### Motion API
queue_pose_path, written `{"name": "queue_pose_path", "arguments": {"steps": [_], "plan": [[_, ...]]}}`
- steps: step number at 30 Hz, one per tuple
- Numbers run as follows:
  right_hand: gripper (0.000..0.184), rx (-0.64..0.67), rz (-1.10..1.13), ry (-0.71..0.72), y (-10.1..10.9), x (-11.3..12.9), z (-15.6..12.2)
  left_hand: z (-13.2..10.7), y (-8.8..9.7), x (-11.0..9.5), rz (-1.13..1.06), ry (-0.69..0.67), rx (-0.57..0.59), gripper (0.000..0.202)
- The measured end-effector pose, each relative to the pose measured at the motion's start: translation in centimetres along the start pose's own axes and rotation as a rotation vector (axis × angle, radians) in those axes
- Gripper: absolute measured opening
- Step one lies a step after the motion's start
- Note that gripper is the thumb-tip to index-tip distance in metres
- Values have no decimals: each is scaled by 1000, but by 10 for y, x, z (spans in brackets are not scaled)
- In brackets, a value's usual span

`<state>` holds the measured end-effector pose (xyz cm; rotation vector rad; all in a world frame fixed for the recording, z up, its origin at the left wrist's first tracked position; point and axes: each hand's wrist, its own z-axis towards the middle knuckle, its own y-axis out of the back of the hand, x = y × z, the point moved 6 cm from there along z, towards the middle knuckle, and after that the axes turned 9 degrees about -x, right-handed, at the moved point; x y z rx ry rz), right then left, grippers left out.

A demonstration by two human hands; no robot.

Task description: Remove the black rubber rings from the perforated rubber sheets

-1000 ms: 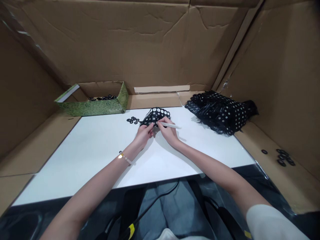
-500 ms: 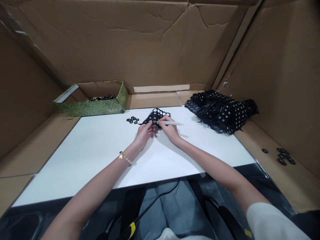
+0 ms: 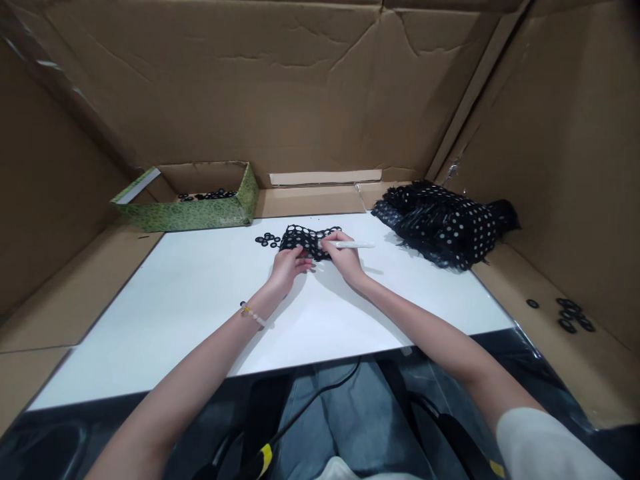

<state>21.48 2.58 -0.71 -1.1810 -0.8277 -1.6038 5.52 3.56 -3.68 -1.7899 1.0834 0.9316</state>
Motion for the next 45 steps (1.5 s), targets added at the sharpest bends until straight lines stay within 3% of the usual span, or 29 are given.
{"name": "queue_pose_path", "arguments": {"steps": [3,5,9,11,14,18,21,26,38,45], "plan": [[13,-30,-55,-16,3,-3,1,2,0,-4,48,38,29,17],[12,-58,-116,-24,5,-4,2,4,4,-8,139,-18,12,21],[12,-90,-201,-32,9,-6,3,6,11,-26,390,-413,-74,26],[11,-95,-209,-36,10,-6,3,5,12,-29,415,-511,-90,26],[11,-99,-184,-45,12,-5,5,8,10,-20,305,-366,-67,20],[14,-52,-92,36,10,5,4,4,1,-6,67,-121,69,17],[16,3,-81,110,6,14,0,-1,-3,-3,8,-112,108,18],[15,31,-51,77,2,12,-1,-1,-5,3,-89,-41,144,15],[12,41,-58,-6,2,2,1,0,-4,3,-158,88,74,14],[14,48,-131,61,-2,7,-4,5,-1,1,-158,-28,75,20]]}}
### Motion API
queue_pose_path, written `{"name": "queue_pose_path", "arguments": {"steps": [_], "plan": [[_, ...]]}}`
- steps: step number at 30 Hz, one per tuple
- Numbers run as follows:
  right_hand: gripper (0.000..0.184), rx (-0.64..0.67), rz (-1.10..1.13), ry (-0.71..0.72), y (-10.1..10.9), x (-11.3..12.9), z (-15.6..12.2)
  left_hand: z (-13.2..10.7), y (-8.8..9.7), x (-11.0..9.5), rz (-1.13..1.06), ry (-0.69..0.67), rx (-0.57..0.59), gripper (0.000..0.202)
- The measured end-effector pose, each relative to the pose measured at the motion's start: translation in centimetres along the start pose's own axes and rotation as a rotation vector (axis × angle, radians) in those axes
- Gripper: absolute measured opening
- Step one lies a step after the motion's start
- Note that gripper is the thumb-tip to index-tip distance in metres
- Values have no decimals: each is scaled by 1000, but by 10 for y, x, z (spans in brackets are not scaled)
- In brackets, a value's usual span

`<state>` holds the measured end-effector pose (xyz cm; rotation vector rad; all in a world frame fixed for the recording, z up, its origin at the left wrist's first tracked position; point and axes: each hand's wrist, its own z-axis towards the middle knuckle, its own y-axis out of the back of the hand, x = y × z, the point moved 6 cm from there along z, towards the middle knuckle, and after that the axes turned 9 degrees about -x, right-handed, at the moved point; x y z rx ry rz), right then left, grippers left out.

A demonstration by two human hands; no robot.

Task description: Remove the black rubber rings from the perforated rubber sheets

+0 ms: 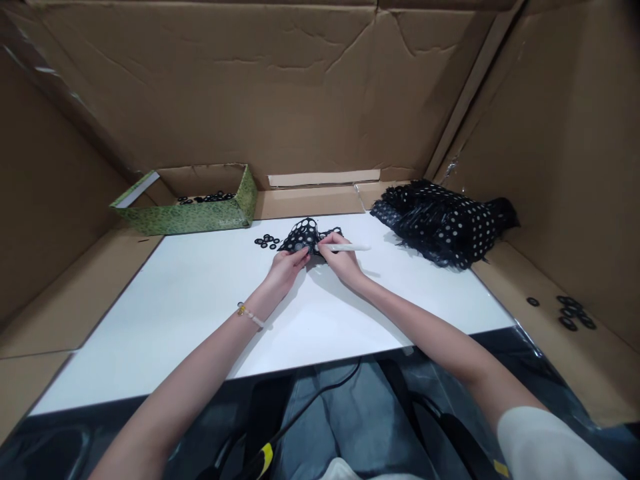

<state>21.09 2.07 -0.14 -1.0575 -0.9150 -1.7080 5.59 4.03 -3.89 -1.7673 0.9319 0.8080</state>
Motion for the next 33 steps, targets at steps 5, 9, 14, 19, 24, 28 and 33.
{"name": "queue_pose_path", "arguments": {"steps": [5,9,14,19,24,28,33], "plan": [[13,9,-74,70,-5,2,-7,-5,-2,1,67,-111,50,20],[13,14,-105,96,-6,1,-7,-7,-6,4,77,-109,81,21],[14,-2,-99,96,-5,3,-5,-7,-7,4,44,-95,106,20],[16,15,-71,72,-4,1,-3,-7,-7,1,-8,-48,90,19],[15,-33,17,5,2,-4,3,-3,-1,2,-36,47,0,15],[15,-87,126,-17,7,-3,6,-2,1,3,-10,12,-2,13],[16,1,108,-14,1,-1,4,-5,-1,4,-26,-1,34,15]]}}
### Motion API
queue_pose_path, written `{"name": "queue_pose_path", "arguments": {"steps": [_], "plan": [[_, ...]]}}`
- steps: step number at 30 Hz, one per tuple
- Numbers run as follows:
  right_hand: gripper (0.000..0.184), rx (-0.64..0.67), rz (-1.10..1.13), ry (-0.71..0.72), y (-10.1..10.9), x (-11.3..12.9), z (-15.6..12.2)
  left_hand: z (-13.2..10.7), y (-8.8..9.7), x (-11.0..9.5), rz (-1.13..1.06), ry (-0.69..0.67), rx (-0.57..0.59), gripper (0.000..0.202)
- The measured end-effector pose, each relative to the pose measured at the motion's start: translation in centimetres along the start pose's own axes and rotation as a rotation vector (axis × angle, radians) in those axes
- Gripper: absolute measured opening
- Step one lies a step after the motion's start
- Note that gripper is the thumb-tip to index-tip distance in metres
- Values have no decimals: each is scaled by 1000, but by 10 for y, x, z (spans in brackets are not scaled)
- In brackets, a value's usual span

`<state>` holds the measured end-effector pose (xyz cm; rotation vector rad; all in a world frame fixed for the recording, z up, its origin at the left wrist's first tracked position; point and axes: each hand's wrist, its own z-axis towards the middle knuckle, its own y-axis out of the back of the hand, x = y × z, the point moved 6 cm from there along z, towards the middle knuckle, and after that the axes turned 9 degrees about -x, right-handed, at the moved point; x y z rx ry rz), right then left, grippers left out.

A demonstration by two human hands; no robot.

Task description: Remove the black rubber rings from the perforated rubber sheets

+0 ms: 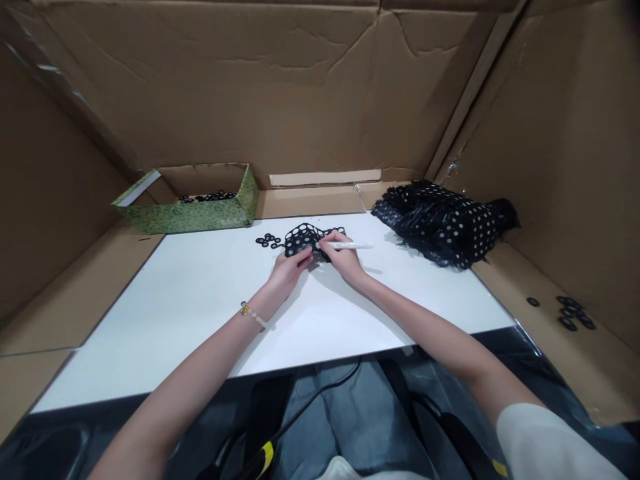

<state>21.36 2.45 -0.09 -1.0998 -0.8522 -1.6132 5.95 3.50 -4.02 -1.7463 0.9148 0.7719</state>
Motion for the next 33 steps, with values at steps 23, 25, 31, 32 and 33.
{"name": "queue_pose_path", "arguments": {"steps": [23,25,31,32,33], "plan": [[15,23,29,-72,2,-1,4,-1,-1,-7,100,-103,6,32],[16,30,13,-71,2,-1,4,0,-1,-8,106,-134,18,36],[16,53,-52,-78,1,-4,2,2,4,-8,155,-214,-2,41],[16,51,-62,-72,1,-4,2,3,5,-7,168,-215,-6,41],[15,48,-70,-65,0,-5,1,3,5,-7,181,-214,-8,42]]}}
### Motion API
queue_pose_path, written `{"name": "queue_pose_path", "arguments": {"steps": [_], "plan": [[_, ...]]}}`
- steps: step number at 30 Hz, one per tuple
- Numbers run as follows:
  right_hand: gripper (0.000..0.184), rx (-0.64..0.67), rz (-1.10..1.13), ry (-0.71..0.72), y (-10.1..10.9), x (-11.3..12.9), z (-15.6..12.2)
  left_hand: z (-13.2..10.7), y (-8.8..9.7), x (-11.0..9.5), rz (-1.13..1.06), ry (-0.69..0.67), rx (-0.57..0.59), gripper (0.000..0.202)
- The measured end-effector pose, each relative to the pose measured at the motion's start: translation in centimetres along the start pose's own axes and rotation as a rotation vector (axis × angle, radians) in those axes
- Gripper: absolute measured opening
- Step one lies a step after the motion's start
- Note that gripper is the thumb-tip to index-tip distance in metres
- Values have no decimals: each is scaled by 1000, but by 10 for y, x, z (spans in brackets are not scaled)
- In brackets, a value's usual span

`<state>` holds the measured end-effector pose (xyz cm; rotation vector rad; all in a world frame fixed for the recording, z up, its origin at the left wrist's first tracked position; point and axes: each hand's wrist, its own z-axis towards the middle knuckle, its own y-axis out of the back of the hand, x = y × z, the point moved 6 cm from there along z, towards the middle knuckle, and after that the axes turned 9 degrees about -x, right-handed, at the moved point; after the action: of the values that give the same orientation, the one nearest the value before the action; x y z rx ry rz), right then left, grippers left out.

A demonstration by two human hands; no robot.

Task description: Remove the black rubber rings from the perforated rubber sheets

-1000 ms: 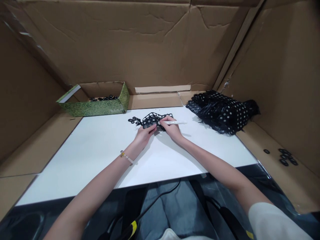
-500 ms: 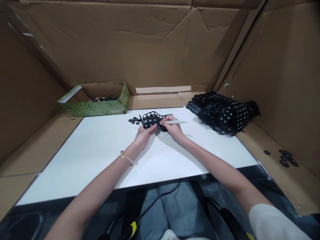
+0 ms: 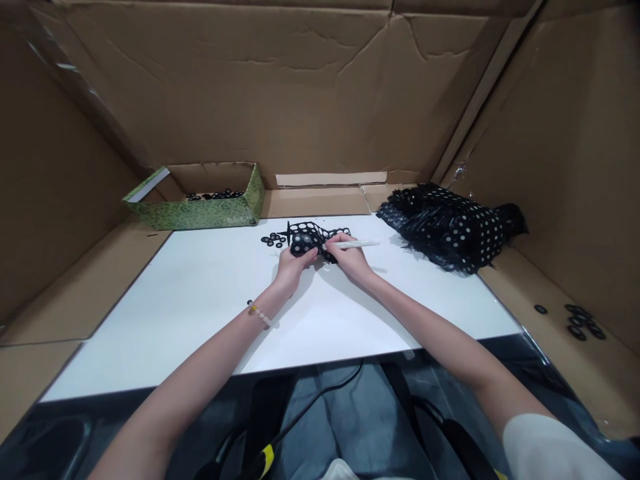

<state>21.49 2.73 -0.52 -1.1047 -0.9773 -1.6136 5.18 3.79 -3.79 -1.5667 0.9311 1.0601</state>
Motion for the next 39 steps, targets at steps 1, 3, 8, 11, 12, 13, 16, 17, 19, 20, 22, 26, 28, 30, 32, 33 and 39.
{"name": "queue_pose_path", "arguments": {"steps": [1,3,8,11,12,13,16,17,19,20,22,26,28,30,32,33,39], "plan": [[16,-2,-8,4,0,-1,0,0,0,0,10,0,2,42],[15,1,-22,10,-2,-2,-1,-1,-1,-1,18,-3,4,42],[15,-4,-57,35,-3,-1,-4,-4,-3,-4,-3,-2,10,42],[14,-9,-83,70,-3,3,-6,-3,-3,-4,11,1,8,42],[14,-10,-93,85,-3,4,-7,-3,-2,-3,17,1,7,41],[14,-12,-104,99,-3,6,-8,-2,-2,-3,23,0,6,40],[15,-17,-146,134,-4,8,-10,0,-2,-2,32,-2,10,37],[15,-16,-158,141,-4,8,-10,0,-2,-1,33,1,14,37],[15,-13,-174,149,-4,7,-10,0,-2,0,30,9,24,35],[15,-12,-180,152,-4,6,-10,0,-3,0,25,14,30,35],[15,-12,-186,159,-5,6,-10,0,-4,0,12,21,42,35],[15,-13,-184,165,-5,7,-10,-1,-6,-2,10,29,51,33],[15,-13,-177,165,-5,8,-11,-2,-6,-4,14,27,52,31],[15,-13,-169,166,-5,9,-11,-3,-6,-5,21,23,55,31],[15,-16,-159,172,-5,9,-11,-4,-7,-6,26,19,60,34],[15,-16,-153,175,-5,9,-11,-4,-6,-6,27,16,61,36],[15,-14,-146,161,-7,4,-10,-7,-7,-7,33,-20,58,42]]}}
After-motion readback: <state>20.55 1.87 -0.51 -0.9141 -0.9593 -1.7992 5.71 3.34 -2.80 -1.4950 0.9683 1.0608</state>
